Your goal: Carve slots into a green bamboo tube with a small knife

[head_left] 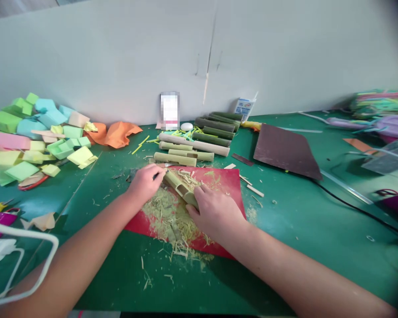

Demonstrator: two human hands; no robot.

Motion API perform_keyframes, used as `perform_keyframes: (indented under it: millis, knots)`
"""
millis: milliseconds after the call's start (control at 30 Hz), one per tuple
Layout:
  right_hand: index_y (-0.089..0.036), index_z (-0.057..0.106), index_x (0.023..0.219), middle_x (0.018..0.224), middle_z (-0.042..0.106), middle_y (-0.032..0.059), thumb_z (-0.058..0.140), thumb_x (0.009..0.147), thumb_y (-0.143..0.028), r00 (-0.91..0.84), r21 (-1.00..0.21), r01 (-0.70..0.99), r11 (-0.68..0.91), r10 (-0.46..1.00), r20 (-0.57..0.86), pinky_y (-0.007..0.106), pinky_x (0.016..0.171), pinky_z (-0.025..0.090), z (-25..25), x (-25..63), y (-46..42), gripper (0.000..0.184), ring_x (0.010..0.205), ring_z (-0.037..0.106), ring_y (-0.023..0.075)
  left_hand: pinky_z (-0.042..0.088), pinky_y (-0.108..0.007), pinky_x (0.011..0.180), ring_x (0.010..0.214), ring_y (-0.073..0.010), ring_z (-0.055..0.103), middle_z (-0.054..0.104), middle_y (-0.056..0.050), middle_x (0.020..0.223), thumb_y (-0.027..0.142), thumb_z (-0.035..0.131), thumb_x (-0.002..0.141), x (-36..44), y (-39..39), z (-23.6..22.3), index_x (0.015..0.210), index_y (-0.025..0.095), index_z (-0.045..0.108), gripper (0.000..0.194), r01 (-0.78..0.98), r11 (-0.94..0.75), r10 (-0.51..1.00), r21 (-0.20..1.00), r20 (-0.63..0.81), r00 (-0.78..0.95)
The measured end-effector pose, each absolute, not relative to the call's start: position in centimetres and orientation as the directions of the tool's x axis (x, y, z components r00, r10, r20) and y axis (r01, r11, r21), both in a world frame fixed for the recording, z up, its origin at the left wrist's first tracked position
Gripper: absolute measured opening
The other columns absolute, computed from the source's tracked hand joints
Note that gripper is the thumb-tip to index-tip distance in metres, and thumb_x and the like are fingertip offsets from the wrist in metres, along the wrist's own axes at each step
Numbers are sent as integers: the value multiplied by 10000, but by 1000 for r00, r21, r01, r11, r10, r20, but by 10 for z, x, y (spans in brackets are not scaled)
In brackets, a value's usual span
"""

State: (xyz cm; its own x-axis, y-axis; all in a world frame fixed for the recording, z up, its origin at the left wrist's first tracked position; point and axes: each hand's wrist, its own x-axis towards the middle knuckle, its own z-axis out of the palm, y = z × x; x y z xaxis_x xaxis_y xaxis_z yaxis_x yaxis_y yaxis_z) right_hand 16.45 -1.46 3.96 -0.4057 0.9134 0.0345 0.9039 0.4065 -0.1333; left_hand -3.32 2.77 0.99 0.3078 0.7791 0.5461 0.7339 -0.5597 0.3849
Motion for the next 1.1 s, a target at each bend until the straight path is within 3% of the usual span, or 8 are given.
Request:
perform_keyframes:
  millis: [167, 267, 400, 533, 633, 900, 1000, 1100]
  knots:
    - [-176, 532, 881, 859, 611, 58, 460, 833, -321, -419, -136, 898, 418, 908, 17, 288, 541, 359, 40, 165, -14, 170, 733, 604, 205, 479, -287, 727, 782, -156, 601, 646, -51, 831, 215, 489, 878, -33, 27, 11, 879, 170, 646, 164, 695, -601, 782, 394, 468, 411]
    - [-178, 526, 894, 874, 610, 62, 455, 837, -338, -409, -136, 904, 406, 913, 10, 287, 541, 361, 40, 165, -13, 184, 747, 604, 207, 474, -296, 719, 760, -163, 598, 640, -46, 788, 223, 512, 864, -34, 29, 11, 802, 166, 650, 162, 747, -560, 770, 359, 558, 310]
    - [-180, 527, 889, 867, 609, 56, 455, 830, -336, -415, -132, 902, 411, 910, -5, 293, 535, 362, 40, 166, -13, 182, 739, 609, 214, 477, -283, 738, 795, -158, 603, 646, -50, 844, 211, 517, 859, -35, 30, 10, 880, 171, 655, 145, 698, -611, 768, 375, 494, 407]
    - [-178, 529, 895, 882, 614, 61, 456, 829, -337, -406, -139, 905, 403, 914, 9, 293, 536, 362, 41, 165, -14, 187, 752, 610, 222, 474, -306, 745, 783, -169, 601, 644, -58, 810, 216, 505, 864, -36, 31, 11, 812, 157, 652, 167, 744, -563, 772, 361, 550, 318]
    - [-178, 531, 905, 872, 612, 66, 464, 826, -328, -416, -145, 901, 409, 909, -15, 294, 554, 369, 42, 166, -13, 183, 755, 609, 217, 476, -287, 734, 775, -154, 600, 643, -47, 809, 208, 495, 872, -36, 29, 13, 870, 166, 652, 162, 699, -611, 770, 373, 485, 414]
    - [-182, 531, 910, 861, 610, 56, 457, 829, -341, -416, -146, 900, 411, 909, -1, 297, 545, 368, 39, 166, -13, 193, 741, 608, 216, 477, -283, 732, 773, -153, 604, 645, -53, 830, 219, 491, 876, -35, 26, 11, 905, 163, 654, 174, 705, -610, 774, 362, 463, 431]
    - [-179, 527, 927, 887, 606, 67, 449, 840, -353, -402, -143, 907, 396, 915, -17, 295, 560, 375, 40, 166, -13, 209, 761, 605, 212, 474, -295, 737, 785, -167, 607, 649, -59, 822, 232, 506, 868, -35, 28, 11, 805, 157, 654, 177, 756, -554, 776, 349, 545, 317]
    - [-178, 530, 936, 889, 605, 71, 464, 831, -345, -414, -143, 903, 406, 910, -30, 297, 572, 379, 41, 166, -13, 208, 771, 606, 215, 470, -285, 732, 778, -156, 602, 645, -51, 816, 223, 484, 880, -35, 28, 11, 844, 162, 652, 182, 732, -585, 782, 351, 483, 393]
